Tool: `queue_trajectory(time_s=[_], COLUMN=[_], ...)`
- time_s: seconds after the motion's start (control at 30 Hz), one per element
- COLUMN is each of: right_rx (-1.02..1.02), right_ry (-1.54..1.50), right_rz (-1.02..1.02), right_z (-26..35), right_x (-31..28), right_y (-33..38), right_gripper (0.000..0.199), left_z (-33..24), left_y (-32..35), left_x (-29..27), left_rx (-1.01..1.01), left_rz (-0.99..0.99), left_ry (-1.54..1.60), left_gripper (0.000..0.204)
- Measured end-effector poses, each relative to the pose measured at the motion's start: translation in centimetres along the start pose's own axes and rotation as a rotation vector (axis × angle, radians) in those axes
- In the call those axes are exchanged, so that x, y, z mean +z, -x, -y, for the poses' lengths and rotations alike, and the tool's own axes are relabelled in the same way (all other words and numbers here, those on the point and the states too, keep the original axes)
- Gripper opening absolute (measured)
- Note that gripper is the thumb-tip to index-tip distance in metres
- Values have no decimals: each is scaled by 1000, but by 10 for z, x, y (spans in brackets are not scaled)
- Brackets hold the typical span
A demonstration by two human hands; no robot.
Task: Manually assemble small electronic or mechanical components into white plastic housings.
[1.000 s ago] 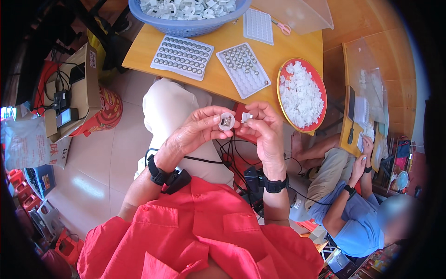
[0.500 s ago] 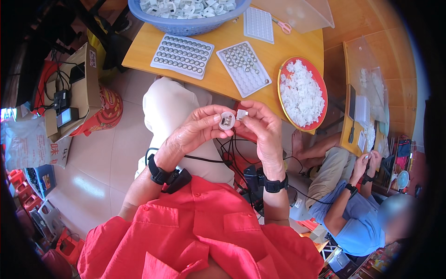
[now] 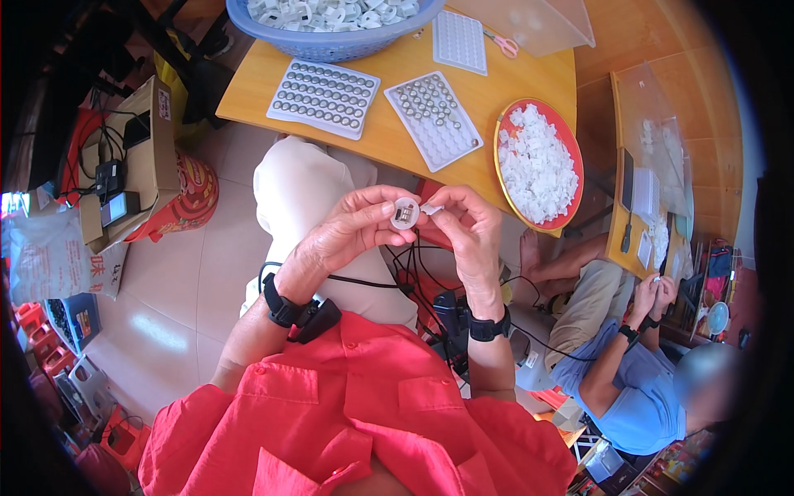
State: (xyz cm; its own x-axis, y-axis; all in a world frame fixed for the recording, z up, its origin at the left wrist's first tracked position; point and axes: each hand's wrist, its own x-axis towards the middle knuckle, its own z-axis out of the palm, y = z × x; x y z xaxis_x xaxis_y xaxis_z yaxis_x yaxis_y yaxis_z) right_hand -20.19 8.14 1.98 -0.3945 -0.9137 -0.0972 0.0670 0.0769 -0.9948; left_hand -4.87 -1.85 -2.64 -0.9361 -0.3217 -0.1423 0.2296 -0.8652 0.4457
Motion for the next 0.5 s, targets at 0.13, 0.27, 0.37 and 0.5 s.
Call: queue_trajectory(time_s=[0.13,0.27,0.37,0.5], right_rx=[65,131,116,65], right_ry=[-19,-132,-91,-92], right_rz=[6,-4,-17,-44], right_z=[-2,1,-1,11], right_x=[-2,-5,-11,-5], right_y=[-1,0,0,0], right_gripper=[10,13,16,17], left_z=[-1,0,-1,1], left_y=[0,-1,-1,1], left_x=[1,1,2,-1], left_rx=[-18,-22,-32,-25], left_rz=[-30,-21,-23,-50], left_ry=[-22,7,0,11], left_gripper=[31,32,32,32])
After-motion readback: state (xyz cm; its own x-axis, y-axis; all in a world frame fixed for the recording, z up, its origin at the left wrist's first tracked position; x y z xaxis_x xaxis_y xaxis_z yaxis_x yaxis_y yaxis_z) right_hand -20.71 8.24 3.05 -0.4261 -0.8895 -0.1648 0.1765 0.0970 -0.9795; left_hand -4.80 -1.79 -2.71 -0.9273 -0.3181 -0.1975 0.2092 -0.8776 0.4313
